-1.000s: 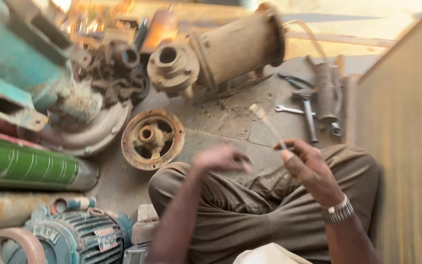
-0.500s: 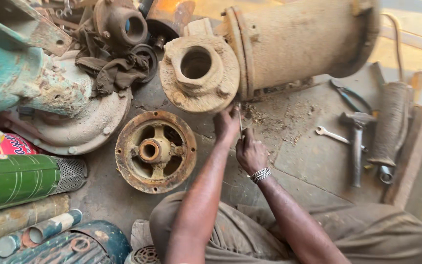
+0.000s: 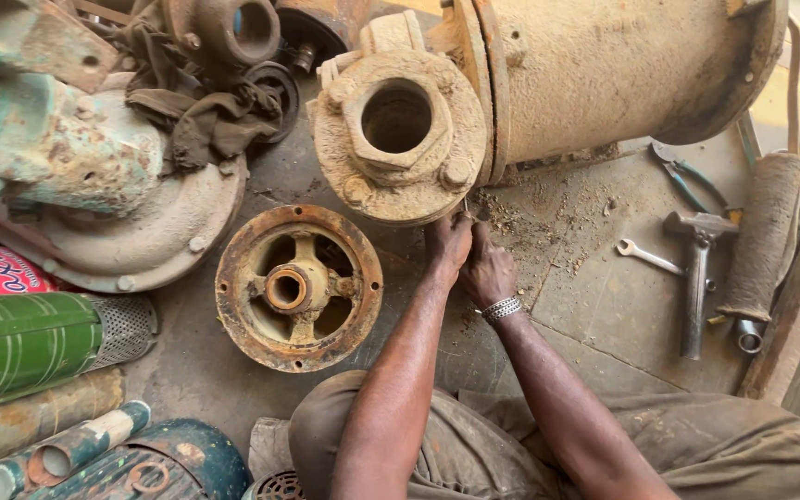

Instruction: The person sits on the floor of a repair workshop and disassembles a mud-caked water pump. They handle the rusty impeller flange, remove a small central hub piece, reposition the pump casing, and use a spanner to loosen bolts on the pump housing.

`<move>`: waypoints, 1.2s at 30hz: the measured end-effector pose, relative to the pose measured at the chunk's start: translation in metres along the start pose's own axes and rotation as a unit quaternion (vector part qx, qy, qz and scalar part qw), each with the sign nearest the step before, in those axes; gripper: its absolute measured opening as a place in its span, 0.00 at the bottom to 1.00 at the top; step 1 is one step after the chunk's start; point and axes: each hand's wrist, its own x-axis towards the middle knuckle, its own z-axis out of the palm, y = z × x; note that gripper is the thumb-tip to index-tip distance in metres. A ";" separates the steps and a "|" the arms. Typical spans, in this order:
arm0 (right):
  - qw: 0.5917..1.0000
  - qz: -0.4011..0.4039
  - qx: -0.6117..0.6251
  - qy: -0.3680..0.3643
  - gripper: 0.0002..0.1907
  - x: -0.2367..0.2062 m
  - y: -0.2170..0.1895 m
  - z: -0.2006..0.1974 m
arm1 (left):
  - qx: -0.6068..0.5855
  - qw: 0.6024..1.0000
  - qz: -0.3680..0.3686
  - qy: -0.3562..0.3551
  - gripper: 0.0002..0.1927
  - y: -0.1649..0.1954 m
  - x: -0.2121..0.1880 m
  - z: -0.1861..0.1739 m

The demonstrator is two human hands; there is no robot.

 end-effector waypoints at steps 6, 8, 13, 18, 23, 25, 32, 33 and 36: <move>1.000 -0.022 0.001 -0.014 0.17 0.009 0.015 -0.019 | -0.057 0.990 -0.128 0.034 0.19 0.015 0.002 0.000; 0.996 0.018 -0.016 -0.083 0.17 0.016 0.018 -0.026 | -0.043 0.982 -0.176 0.046 0.19 0.017 0.004 0.001; 0.990 0.038 -0.005 -0.133 0.18 0.030 0.001 -0.045 | -0.081 0.971 -0.220 0.042 0.18 0.020 0.005 0.000; 0.890 0.260 0.344 -0.150 0.19 0.030 -0.028 -0.089 | -0.169 0.956 -0.234 0.046 0.14 0.032 0.007 -0.004; 0.775 0.172 0.589 -0.150 0.19 0.025 -0.051 -0.118 | -0.137 0.953 -0.264 0.061 0.18 0.025 0.016 -0.002; 0.834 0.097 0.522 -0.150 0.18 0.020 -0.060 -0.115 | -0.206 0.936 -0.285 0.027 0.17 0.014 0.019 0.000; 0.984 -0.131 0.118 -0.023 0.08 0.040 -0.065 -0.104 | -0.280 0.934 -0.218 -0.028 0.12 -0.001 0.019 -0.007; 0.986 -0.143 0.080 -0.044 0.10 0.042 -0.062 -0.107 | -0.255 0.935 -0.237 -0.066 0.15 0.002 0.018 -0.009; 0.977 -0.162 -0.012 -0.141 0.12 0.034 -0.051 -0.118 | -0.181 0.925 -0.302 -0.140 0.22 0.012 0.018 -0.010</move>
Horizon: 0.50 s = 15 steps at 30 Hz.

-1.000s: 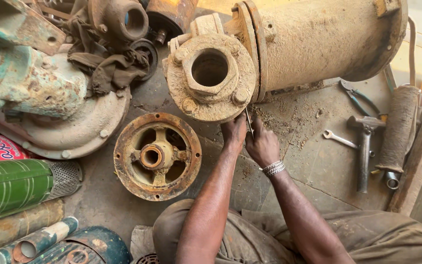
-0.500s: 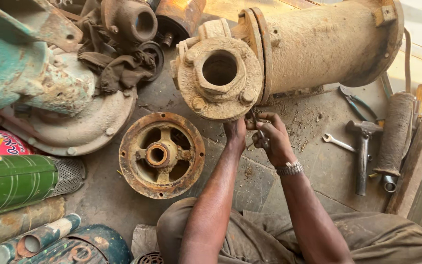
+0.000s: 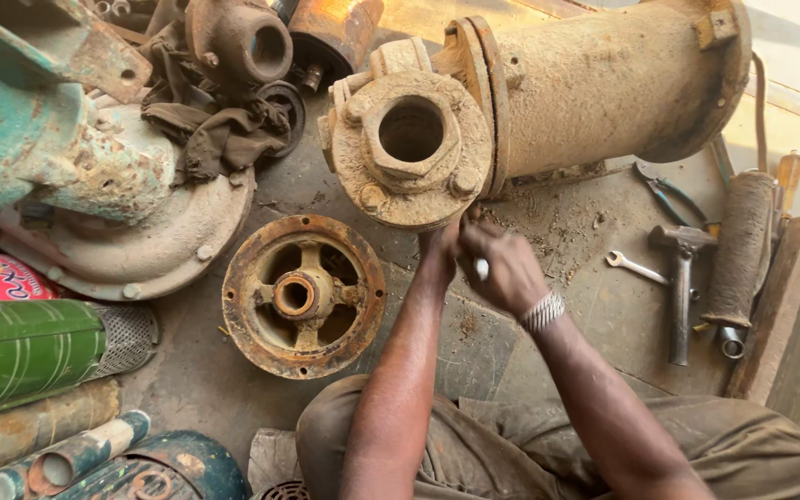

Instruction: The person sits on the floor of a repair workshop and disassembles a mud-caked water pump. They handle the rusty impeller flange, remove a small central hub piece, reposition the pump casing, and use a spanner to loosen bolts on the pump housing.

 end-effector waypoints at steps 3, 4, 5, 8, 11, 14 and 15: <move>0.999 -0.022 -0.004 -0.031 0.12 -0.027 0.001 0.006 | 0.073 0.995 -0.040 0.049 0.23 0.005 0.000 0.002; 0.998 -0.035 0.034 -0.027 0.13 -0.036 0.004 0.010 | 0.119 0.990 -0.012 0.073 0.22 0.005 0.000 0.001; 0.996 -0.049 0.074 -0.022 0.15 -0.043 0.007 0.016 | 0.164 0.981 0.016 0.098 0.20 0.004 0.000 0.001; 0.977 -0.124 0.163 0.056 0.17 -0.058 0.021 0.044 | 0.061 0.990 0.083 0.093 0.18 0.001 -0.001 0.000; 0.967 -0.012 0.241 0.085 0.17 -0.055 0.035 0.081 | 0.076 0.990 0.021 0.121 0.21 0.001 -0.002 0.001; 0.984 0.111 0.119 0.072 0.20 -0.050 0.045 0.106 | 0.173 0.974 0.088 0.116 0.24 0.003 -0.006 0.003; 0.987 0.136 0.043 0.067 0.21 -0.048 0.046 0.110 | 0.181 0.974 0.060 0.124 0.26 0.004 -0.008 0.004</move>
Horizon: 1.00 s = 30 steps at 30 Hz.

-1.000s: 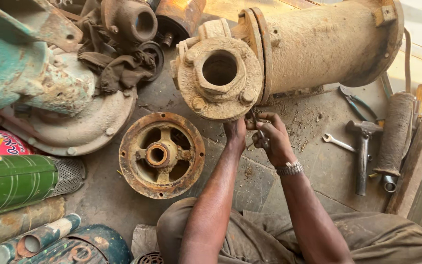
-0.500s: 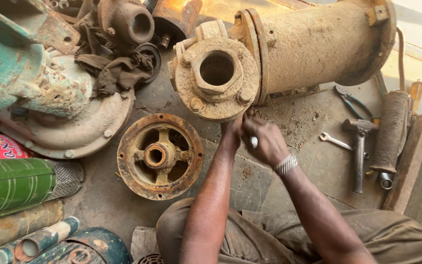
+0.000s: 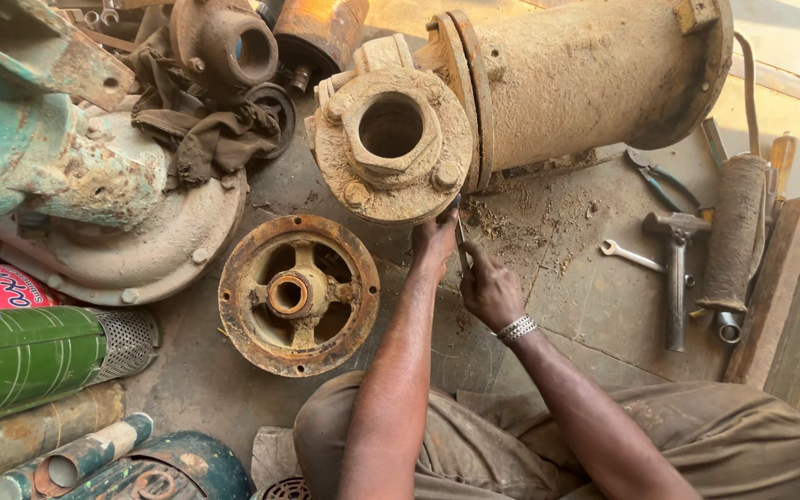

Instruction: The person sits on the floor of a repair workshop and disassembles a mud-caked water pump. They handle the rusty impeller flange, remove a small central hub piece, reposition the pump casing, and use a spanner to loosen bolts on the pump housing.

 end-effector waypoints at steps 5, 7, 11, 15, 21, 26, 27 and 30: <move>0.994 -0.033 -0.101 0.014 0.27 0.004 -0.006 0.004 | 0.030 0.999 0.039 0.023 0.36 0.003 -0.003 -0.001; 0.993 -0.038 -0.112 0.013 0.27 0.003 -0.009 0.003 | 0.031 0.999 0.015 0.019 0.35 0.001 -0.004 -0.001; 0.989 -0.079 -0.120 0.040 0.24 0.000 -0.010 0.004 | 0.020 1.000 -0.011 0.012 0.34 0.000 -0.002 0.000; 0.992 -0.044 -0.119 0.026 0.16 0.005 -0.007 0.008 | 0.032 0.998 -0.015 0.043 0.31 0.004 0.002 0.002; 0.984 -0.063 -0.166 0.007 0.24 0.017 -0.011 0.006 | -0.008 1.000 0.004 0.006 0.25 0.010 -0.005 0.003; 0.984 -0.029 -0.160 -0.068 0.33 0.018 -0.017 0.000 | 0.029 0.997 0.051 0.044 0.34 0.014 -0.011 0.002; 0.982 -0.024 -0.166 -0.082 0.34 0.019 -0.017 0.000 | 0.030 0.998 0.039 0.039 0.33 0.015 -0.012 0.001; 0.989 -0.036 -0.136 -0.053 0.30 0.022 -0.016 0.000 | 0.035 0.999 0.015 0.030 0.32 0.015 -0.014 -0.001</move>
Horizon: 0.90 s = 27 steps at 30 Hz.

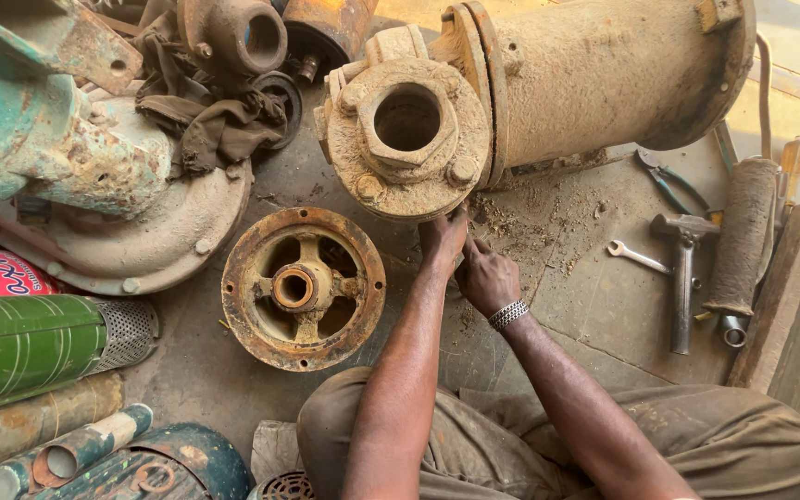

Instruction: The person sits on the floor of a repair workshop and disassembles a mud-caked water pump. They handle the rusty impeller flange, remove a small central hub piece, reposition the pump casing, and use a spanner to loosen bolts on the pump housing.

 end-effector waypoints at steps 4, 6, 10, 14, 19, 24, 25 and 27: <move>0.999 -0.012 0.001 0.044 0.32 0.000 0.002 0.006 | -0.010 0.999 0.035 0.000 0.31 -0.001 0.000 0.000; 0.996 -0.019 0.009 0.086 0.32 -0.003 0.002 0.009 | -0.015 0.999 0.044 -0.002 0.30 -0.002 0.001 0.002; 0.998 0.033 0.039 0.040 0.25 -0.007 0.002 0.009 | -0.010 0.997 0.071 -0.015 0.26 -0.006 0.004 0.006; 0.993 0.023 0.075 0.084 0.36 -0.005 0.003 0.005 | 0.038 0.988 0.144 -0.032 0.20 -0.011 0.008 0.010; 0.993 0.024 0.095 0.071 0.26 0.000 -0.002 -0.009 | 0.018 0.996 0.081 -0.020 0.23 -0.007 0.011 0.012; 0.935 0.156 0.313 -0.061 0.11 0.020 -0.001 -0.046 | -0.178 0.979 0.081 -0.049 0.21 0.001 0.008 0.002; 0.906 0.142 0.393 -0.072 0.11 0.023 0.001 -0.054 | -0.201 0.975 0.065 -0.067 0.22 0.001 0.010 -0.001; 0.827 0.110 0.544 -0.087 0.13 0.025 0.005 -0.071 | -0.207 0.974 0.057 -0.078 0.24 0.000 0.015 -0.005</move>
